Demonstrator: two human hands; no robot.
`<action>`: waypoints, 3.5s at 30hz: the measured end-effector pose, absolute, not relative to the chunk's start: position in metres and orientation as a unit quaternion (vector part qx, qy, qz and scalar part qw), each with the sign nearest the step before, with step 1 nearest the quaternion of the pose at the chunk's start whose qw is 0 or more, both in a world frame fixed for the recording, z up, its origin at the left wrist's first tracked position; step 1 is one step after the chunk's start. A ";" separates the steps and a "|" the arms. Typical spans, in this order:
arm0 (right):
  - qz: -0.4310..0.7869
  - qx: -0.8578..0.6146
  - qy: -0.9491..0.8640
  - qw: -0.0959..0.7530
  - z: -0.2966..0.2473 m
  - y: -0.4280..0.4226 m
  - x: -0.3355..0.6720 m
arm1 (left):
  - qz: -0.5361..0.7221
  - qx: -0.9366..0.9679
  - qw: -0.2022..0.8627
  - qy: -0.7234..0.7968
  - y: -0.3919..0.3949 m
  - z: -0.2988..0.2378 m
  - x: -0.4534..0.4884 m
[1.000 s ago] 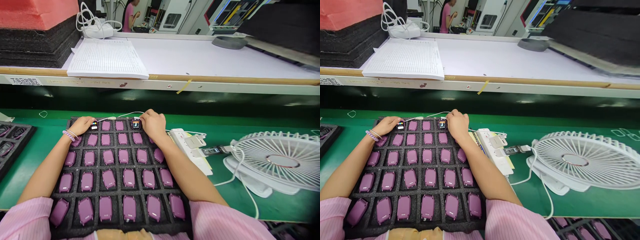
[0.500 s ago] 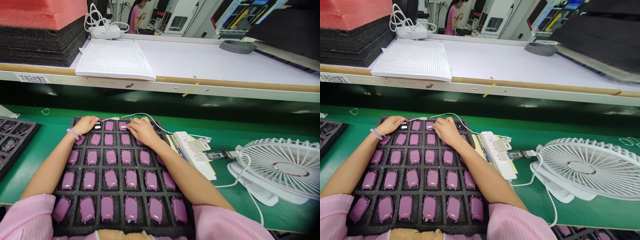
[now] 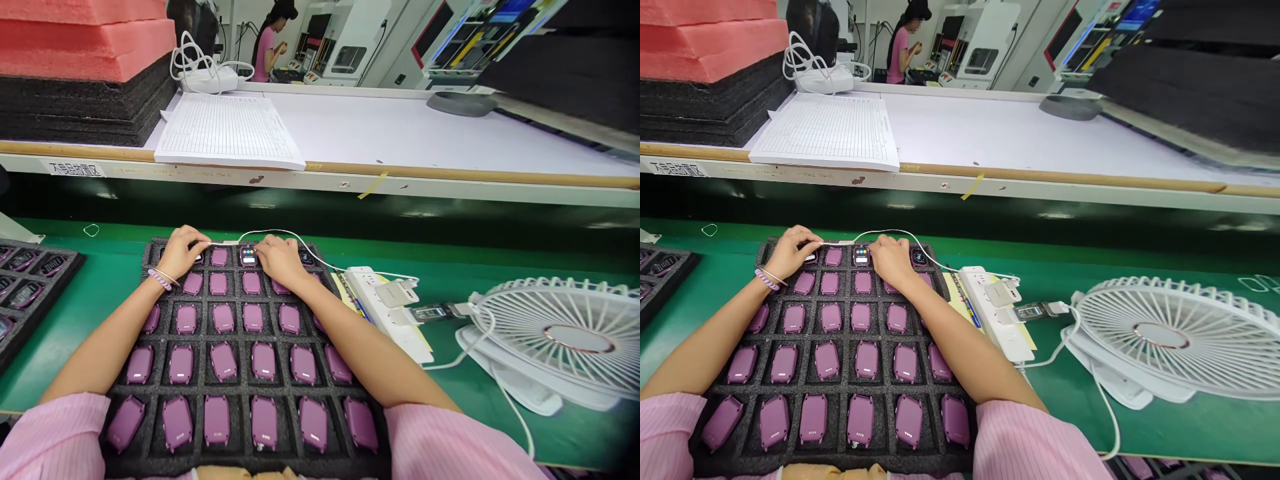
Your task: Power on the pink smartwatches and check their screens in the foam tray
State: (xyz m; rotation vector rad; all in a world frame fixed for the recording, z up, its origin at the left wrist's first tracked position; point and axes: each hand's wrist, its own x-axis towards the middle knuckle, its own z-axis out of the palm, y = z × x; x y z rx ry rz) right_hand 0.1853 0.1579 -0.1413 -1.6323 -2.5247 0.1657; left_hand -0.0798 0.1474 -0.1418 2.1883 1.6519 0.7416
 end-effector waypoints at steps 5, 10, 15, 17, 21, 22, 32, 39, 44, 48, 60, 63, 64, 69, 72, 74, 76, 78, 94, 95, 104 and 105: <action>0.059 -0.558 -0.824 0.081 -0.143 0.160 0.184 | 0.198 0.821 0.159 0.511 0.143 -0.148 -0.059; 0.058 -0.553 -0.828 0.073 -0.148 0.162 0.188 | 0.147 0.850 0.104 0.495 0.141 -0.140 -0.055; 0.055 -0.541 -0.835 0.082 -0.150 0.162 0.191 | 0.108 0.861 0.065 0.494 0.141 -0.132 -0.048; 0.056 -0.536 -0.838 0.088 -0.151 0.162 0.192 | 0.139 0.830 0.094 0.532 0.145 -0.134 -0.050; 0.059 -0.535 -0.837 0.099 -0.150 0.161 0.190 | 0.151 0.798 0.145 0.566 0.154 -0.144 -0.060; 0.059 -0.538 -0.834 0.101 -0.150 0.160 0.188 | 0.144 0.796 0.154 0.567 0.156 -0.146 -0.062; 0.094 -0.621 -0.751 0.203 -0.130 0.165 0.242 | 0.122 0.781 0.164 0.589 0.159 -0.155 -0.061; 0.182 -0.534 -0.802 0.199 -0.137 0.121 0.325 | 0.127 0.782 0.164 0.588 0.164 -0.158 -0.062; 0.173 -0.509 -0.824 0.181 -0.152 0.101 0.340 | 0.119 0.778 0.167 0.594 0.164 -0.156 -0.060; 0.145 -0.508 -0.833 0.166 -0.149 0.098 0.338 | 0.114 0.762 0.192 0.607 0.170 -0.147 -0.059; 0.061 -0.573 -0.816 0.054 -0.146 0.112 0.316 | 0.295 0.695 0.148 0.639 0.168 -0.099 -0.056; 0.048 -0.581 -0.808 0.089 -0.158 0.113 0.320 | 0.449 0.645 0.124 0.606 0.154 -0.079 -0.091; 0.044 -0.580 -0.806 0.106 -0.162 0.114 0.322 | 0.503 0.623 0.118 0.587 0.147 -0.075 -0.105; 0.018 -0.535 -0.827 0.171 -0.183 0.122 0.331 | 0.417 0.667 0.166 0.595 0.090 -0.086 -0.154; -0.008 -0.520 -0.834 0.184 -0.190 0.123 0.332 | 0.252 0.756 0.176 0.578 0.065 -0.108 -0.165; -0.016 -0.526 -0.831 0.180 -0.191 0.122 0.331 | 0.196 0.788 0.163 0.560 0.058 -0.119 -0.171; -0.013 -0.529 -0.832 0.169 -0.188 0.119 0.329 | 0.166 0.808 0.149 0.545 0.056 -0.124 -0.176; -0.005 -0.530 -0.833 0.159 -0.183 0.117 0.328 | 0.135 0.826 0.133 0.531 0.056 -0.124 -0.181; 0.001 -0.584 -0.803 0.117 -0.160 0.110 0.317 | 0.128 0.729 0.226 0.634 0.082 -0.108 -0.177; 0.003 -0.584 -0.803 0.116 -0.161 0.110 0.317 | 0.126 0.716 0.255 0.638 0.082 -0.108 -0.177; 0.022 -0.578 -0.808 0.114 -0.159 0.109 0.317 | 0.189 0.646 0.336 0.659 0.085 -0.111 -0.166; 0.020 -0.576 -0.809 0.117 -0.159 0.109 0.317 | 0.193 0.644 0.339 0.658 0.084 -0.112 -0.166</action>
